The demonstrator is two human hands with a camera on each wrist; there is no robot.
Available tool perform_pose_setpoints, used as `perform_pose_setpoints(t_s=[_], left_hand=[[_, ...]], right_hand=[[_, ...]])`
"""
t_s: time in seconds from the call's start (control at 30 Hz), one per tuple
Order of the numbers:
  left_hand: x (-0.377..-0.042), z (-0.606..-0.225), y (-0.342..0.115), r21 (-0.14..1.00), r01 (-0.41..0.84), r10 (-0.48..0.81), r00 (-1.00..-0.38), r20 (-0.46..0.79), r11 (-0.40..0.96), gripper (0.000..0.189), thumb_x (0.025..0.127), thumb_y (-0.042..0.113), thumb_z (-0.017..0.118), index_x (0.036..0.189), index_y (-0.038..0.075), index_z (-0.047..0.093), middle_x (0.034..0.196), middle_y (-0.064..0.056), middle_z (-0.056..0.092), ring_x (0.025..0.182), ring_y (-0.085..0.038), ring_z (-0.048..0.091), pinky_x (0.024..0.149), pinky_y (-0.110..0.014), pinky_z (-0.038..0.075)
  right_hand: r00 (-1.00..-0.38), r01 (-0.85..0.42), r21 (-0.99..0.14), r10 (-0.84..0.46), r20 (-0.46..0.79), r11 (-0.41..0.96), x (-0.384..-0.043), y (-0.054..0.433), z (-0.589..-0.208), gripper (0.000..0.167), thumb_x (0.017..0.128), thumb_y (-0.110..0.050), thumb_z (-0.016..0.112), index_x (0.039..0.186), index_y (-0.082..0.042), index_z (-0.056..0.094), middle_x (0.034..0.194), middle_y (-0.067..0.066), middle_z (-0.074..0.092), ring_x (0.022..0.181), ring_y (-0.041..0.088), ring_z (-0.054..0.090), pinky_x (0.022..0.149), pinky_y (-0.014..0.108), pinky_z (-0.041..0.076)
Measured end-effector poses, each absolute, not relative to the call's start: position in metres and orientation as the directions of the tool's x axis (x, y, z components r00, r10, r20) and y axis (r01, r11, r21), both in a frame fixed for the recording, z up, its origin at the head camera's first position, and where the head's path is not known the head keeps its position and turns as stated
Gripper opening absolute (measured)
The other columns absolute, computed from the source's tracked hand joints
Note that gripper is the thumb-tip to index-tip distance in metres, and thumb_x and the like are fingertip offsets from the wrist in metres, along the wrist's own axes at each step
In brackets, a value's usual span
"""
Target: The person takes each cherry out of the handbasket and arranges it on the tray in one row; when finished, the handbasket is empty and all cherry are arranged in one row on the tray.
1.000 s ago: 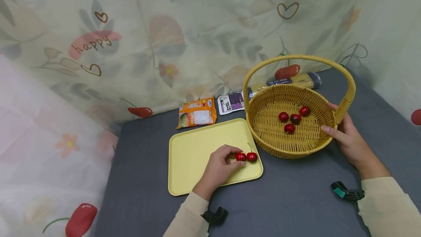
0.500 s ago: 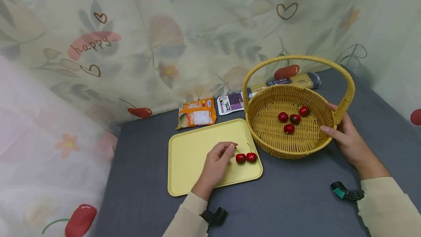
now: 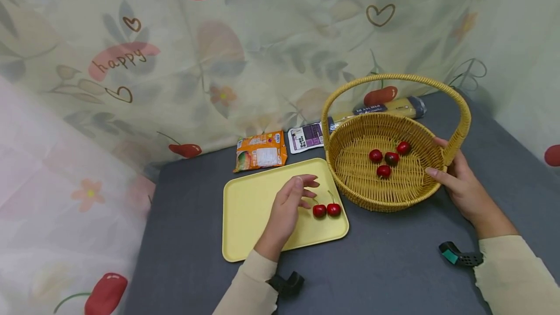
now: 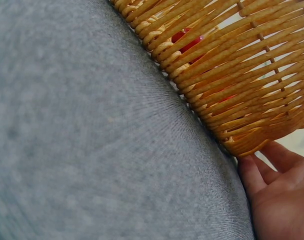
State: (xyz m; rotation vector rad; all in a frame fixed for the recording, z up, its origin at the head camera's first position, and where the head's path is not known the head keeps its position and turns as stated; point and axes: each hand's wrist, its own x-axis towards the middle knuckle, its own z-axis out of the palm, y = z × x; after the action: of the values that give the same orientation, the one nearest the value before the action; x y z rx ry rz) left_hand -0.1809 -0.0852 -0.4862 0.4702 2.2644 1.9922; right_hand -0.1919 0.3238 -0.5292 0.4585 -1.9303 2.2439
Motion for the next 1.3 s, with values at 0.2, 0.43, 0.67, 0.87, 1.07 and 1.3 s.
perform_pose_setpoints(t_s=[0.2,0.43,0.67,0.87,1.07,1.3], left_hand=[[-0.185,-0.469,-0.072,0.978,0.201,0.337,-0.926,0.17,0.057,0.056,0.12,0.044,0.035,0.146,0.004,0.064,0.132,-0.013,0.07,0.113,-0.034,0.068,0.09,-0.061,0.057],[-0.195,-0.451,-0.051,0.967,0.254,0.418,-0.88,0.224,0.016,0.066,0.119,0.049,0.029,0.148,-0.001,0.06,0.134,-0.016,0.068,0.116,-0.04,0.066,0.088,-0.048,0.058],[-0.208,-0.435,-0.029,0.961,0.277,0.478,-0.846,0.237,0.015,0.068,0.119,0.053,0.025,0.151,0.002,0.058,0.136,-0.015,0.068,0.116,-0.032,0.068,0.091,-0.047,0.06],[-0.221,-0.43,-0.011,0.963,0.271,0.531,-0.815,0.233,-0.007,0.068,0.119,0.053,0.024,0.153,0.004,0.056,0.137,-0.019,0.066,0.12,-0.035,0.067,0.093,-0.044,0.06],[-0.233,-0.434,0.01,0.978,0.204,0.56,-0.816,0.146,0.042,0.066,0.119,0.053,0.025,0.154,0.006,0.056,0.132,-0.009,0.069,0.121,-0.034,0.068,0.093,-0.034,0.059],[-0.244,-0.436,0.032,0.976,0.191,0.577,-0.811,0.096,0.106,0.063,0.119,0.053,0.029,0.153,0.008,0.058,0.13,-0.011,0.068,0.115,-0.026,0.069,0.091,-0.033,0.06]], right_hand=[[-0.943,-0.305,-0.939,-0.09,0.321,-0.159,-0.192,0.324,-0.53,0.072,0.108,0.013,0.05,0.171,-0.013,0.027,0.158,0.011,0.038,0.137,0.015,0.049,0.1,0.018,0.044],[-0.947,-0.293,-0.945,-0.09,0.307,-0.145,-0.193,0.324,-0.53,0.072,0.108,0.012,0.051,0.171,-0.014,0.027,0.16,0.013,0.034,0.139,0.02,0.045,0.1,0.017,0.044],[-0.942,-0.306,-0.94,-0.093,0.321,-0.149,-0.193,0.324,-0.53,0.072,0.108,0.013,0.05,0.171,-0.013,0.027,0.158,0.011,0.037,0.137,0.017,0.048,0.099,0.018,0.044],[-0.94,-0.312,-0.936,-0.088,0.329,-0.166,-0.193,0.324,-0.53,0.072,0.107,0.014,0.049,0.171,-0.012,0.028,0.159,0.011,0.036,0.138,0.016,0.048,0.1,0.019,0.043],[-0.94,-0.311,-0.934,-0.088,0.329,-0.176,-0.193,0.324,-0.529,0.072,0.107,0.015,0.049,0.171,-0.012,0.029,0.157,0.01,0.038,0.137,0.016,0.049,0.1,0.018,0.044],[-0.938,-0.314,-0.932,-0.092,0.334,-0.181,-0.193,0.323,-0.527,0.072,0.107,0.015,0.049,0.17,-0.011,0.028,0.156,0.009,0.041,0.135,0.014,0.051,0.099,0.019,0.044]])
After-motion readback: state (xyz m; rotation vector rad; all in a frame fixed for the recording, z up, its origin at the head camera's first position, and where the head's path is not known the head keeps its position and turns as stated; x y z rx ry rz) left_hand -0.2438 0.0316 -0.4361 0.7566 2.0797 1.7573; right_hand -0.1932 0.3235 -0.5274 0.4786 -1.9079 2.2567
